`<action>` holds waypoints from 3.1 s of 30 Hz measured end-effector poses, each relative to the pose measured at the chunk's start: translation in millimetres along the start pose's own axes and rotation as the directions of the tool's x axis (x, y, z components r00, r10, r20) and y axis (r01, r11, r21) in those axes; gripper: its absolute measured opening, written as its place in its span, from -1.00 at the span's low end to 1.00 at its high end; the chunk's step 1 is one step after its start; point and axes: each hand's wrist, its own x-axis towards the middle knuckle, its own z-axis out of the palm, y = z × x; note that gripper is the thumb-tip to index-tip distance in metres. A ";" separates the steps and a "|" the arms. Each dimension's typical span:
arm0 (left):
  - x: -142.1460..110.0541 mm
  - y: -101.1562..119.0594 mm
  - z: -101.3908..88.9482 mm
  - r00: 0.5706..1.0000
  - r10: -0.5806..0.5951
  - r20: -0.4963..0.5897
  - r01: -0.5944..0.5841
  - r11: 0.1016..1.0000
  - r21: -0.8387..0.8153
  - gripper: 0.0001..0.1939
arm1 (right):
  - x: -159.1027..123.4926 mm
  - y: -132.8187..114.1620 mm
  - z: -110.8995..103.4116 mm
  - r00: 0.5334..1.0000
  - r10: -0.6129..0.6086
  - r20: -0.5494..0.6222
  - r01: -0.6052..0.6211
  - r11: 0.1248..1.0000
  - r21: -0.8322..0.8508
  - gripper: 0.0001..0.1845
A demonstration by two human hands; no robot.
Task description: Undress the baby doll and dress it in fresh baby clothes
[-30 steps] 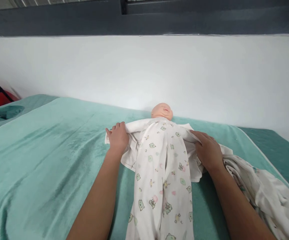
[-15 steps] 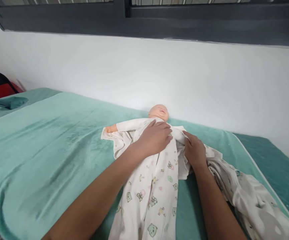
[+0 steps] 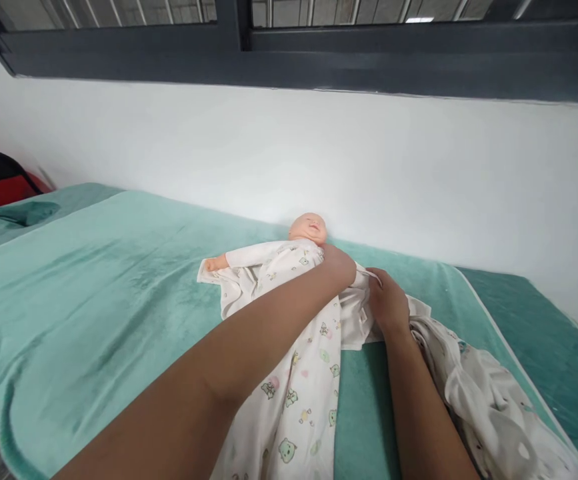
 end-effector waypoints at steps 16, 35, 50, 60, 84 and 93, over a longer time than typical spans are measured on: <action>-51.4 -47.2 -26.2 0.986 -0.081 -0.146 0.092 0.993 0.075 -0.49 | 14.3 26.5 -3.9 0.988 0.102 -0.117 -0.050 0.923 0.382 -0.68; -104.8 -54.6 25.9 0.807 -0.203 -0.555 -0.203 0.787 -0.582 -0.65 | -20.1 -35.3 10.6 0.958 -0.181 -0.223 0.278 0.782 0.558 -0.63; -115.7 -121.7 100.6 0.632 -0.487 -0.603 -0.379 0.485 -0.788 -0.75 | -47.6 -82.7 32.9 0.911 -0.404 0.084 0.257 0.715 0.650 -0.47; -123.1 -109.9 103.1 0.184 0.032 -0.982 -0.176 0.984 -0.001 -0.65 | -60.6 -97.7 26.0 0.820 -0.562 -0.111 0.551 0.720 0.423 -0.51; -142.8 -122.3 110.8 0.616 -0.332 -0.714 -0.229 0.792 -0.566 -0.42 | -56.6 -79.3 15.6 0.867 -0.483 0.125 0.401 0.824 0.400 -0.39; -195.1 -143.5 143.7 0.899 -0.229 -0.374 -0.266 0.392 -0.881 -0.50 | -59.4 -51.8 -12.1 0.623 -0.482 0.616 0.101 0.830 0.548 -0.52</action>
